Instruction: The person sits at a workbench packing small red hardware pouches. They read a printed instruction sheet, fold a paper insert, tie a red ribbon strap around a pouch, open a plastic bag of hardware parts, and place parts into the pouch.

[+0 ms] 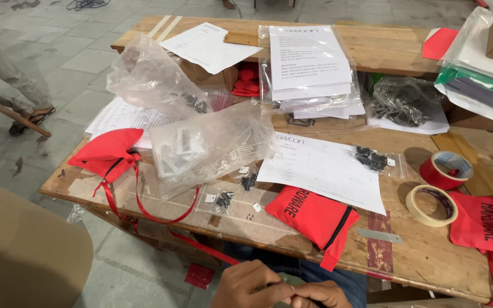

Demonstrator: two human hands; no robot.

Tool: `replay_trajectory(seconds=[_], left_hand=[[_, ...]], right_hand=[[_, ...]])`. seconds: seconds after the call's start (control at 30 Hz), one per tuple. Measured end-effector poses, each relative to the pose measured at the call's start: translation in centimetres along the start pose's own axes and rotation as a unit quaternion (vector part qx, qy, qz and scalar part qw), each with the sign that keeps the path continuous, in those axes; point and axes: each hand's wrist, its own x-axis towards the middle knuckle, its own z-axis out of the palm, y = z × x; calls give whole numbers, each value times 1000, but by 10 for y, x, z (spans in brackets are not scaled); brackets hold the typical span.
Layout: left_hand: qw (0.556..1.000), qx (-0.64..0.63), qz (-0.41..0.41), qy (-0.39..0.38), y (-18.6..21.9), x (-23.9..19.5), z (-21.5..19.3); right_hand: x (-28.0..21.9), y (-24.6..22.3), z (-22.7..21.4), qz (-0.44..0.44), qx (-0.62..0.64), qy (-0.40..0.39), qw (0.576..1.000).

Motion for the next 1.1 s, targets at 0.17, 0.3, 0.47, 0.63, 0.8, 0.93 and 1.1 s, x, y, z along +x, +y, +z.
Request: replay_trajectory(seconds=[0.17, 0.3, 0.47, 0.63, 0.8, 0.93, 1.1], left_hand=[[997, 76, 8, 34, -4, -3, 9], [995, 73, -60, 29, -3, -15, 21], [970, -78, -228, -27, 8, -10, 19], [905, -218, -361, -58, 5, -23, 33], [939, -134, -312, -58, 3, -29, 36], [981, -67, -178, -24, 17, 14, -2], [990, -59, -4, -125, 0, -10, -13]], right_hand=[[17, -48, 18, 7, -5, 80, 997], [29, -73, 26, -107, -164, 180, 964], [32, -98, 23, -83, -238, 158, 955], [36, -109, 29, -51, -174, 161, 970], [22, -87, 30, 35, -74, 177, 981], [14, -79, 30, 144, 139, 194, 960], [16, -84, 26, 257, 223, 134, 931]])
